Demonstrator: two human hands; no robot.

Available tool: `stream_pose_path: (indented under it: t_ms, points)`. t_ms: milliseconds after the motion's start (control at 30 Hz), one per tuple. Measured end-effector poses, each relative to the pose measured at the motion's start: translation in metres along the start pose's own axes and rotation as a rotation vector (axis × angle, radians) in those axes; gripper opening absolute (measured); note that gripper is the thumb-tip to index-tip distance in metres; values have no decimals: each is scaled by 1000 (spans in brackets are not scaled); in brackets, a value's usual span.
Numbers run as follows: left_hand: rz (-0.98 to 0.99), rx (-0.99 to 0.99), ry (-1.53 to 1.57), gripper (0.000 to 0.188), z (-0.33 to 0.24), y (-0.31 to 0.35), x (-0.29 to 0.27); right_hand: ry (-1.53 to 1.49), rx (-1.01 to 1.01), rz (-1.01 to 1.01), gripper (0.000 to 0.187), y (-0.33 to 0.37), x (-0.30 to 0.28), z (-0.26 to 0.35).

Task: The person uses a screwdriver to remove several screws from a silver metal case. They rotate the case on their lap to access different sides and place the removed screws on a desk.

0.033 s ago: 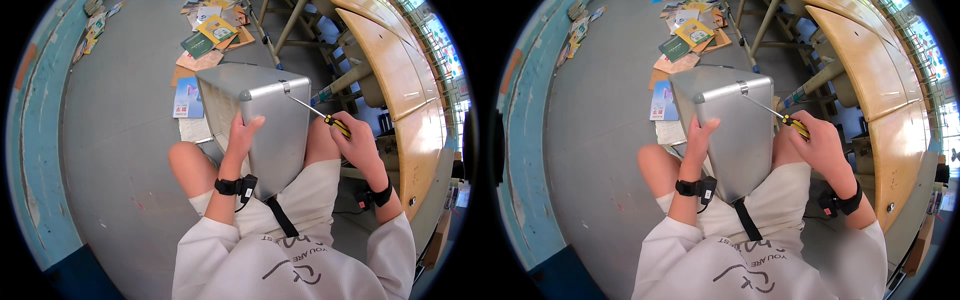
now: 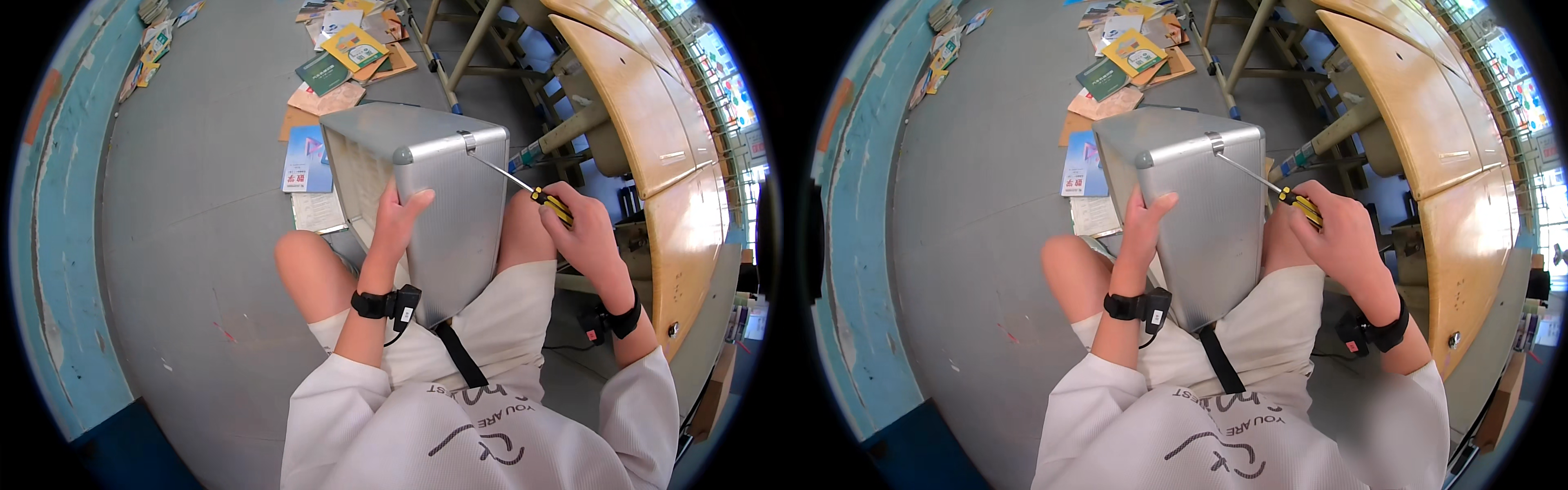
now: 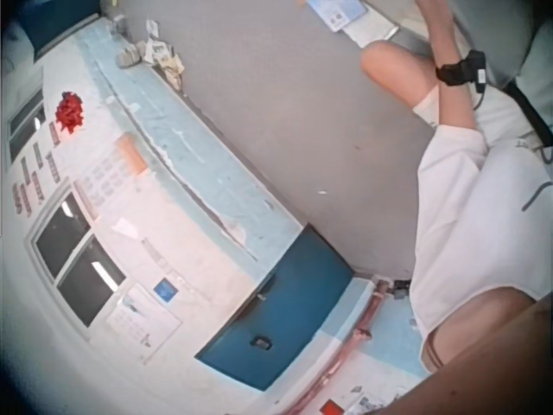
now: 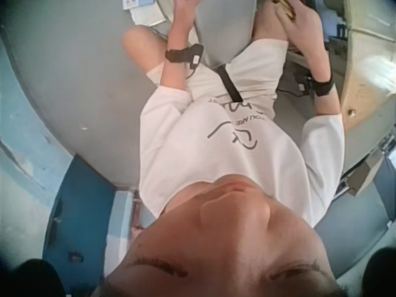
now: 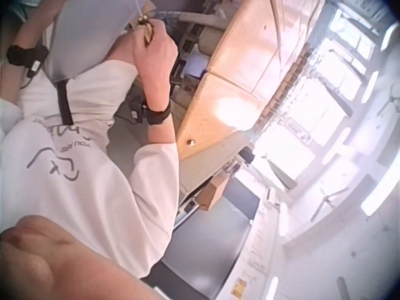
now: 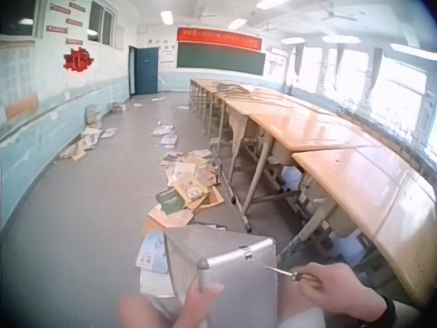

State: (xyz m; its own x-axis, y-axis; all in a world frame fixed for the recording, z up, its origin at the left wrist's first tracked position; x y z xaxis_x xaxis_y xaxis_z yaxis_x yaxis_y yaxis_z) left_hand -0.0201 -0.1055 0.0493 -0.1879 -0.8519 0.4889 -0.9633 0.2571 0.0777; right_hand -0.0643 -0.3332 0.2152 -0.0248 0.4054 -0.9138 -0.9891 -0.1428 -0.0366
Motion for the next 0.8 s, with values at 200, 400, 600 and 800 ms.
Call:
stream_pose_path:
  t_ms: [200,400,600,800]
  points:
    - [17,81,-8,51,-5,-2,3,70,-19,-19,16,0,0,1]
    - [18,82,0,50,-4,-1,1,84,-33,-31,16,0,-1,2]
    - [12,82,-9,49,-4,-2,2,50,-26,-9,16,-2,-3,2]
    - [12,61,16,48,-3,-3,4,83,8,15,18,-2,-2,0]
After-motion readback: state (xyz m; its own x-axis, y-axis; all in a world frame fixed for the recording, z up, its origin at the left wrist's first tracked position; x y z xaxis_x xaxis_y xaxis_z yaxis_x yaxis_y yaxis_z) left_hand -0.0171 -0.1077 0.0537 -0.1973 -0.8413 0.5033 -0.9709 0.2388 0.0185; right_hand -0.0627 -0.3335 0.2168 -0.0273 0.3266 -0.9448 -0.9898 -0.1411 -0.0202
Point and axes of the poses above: each hand's wrist, its own y-axis away from the middle knuckle, its own x-axis out of the palm, z = x × y, the point moved 4 cm from there along -y, towards the middle knuckle, and after that the axes turned 4 degrees about z, right-handed, at the moved point
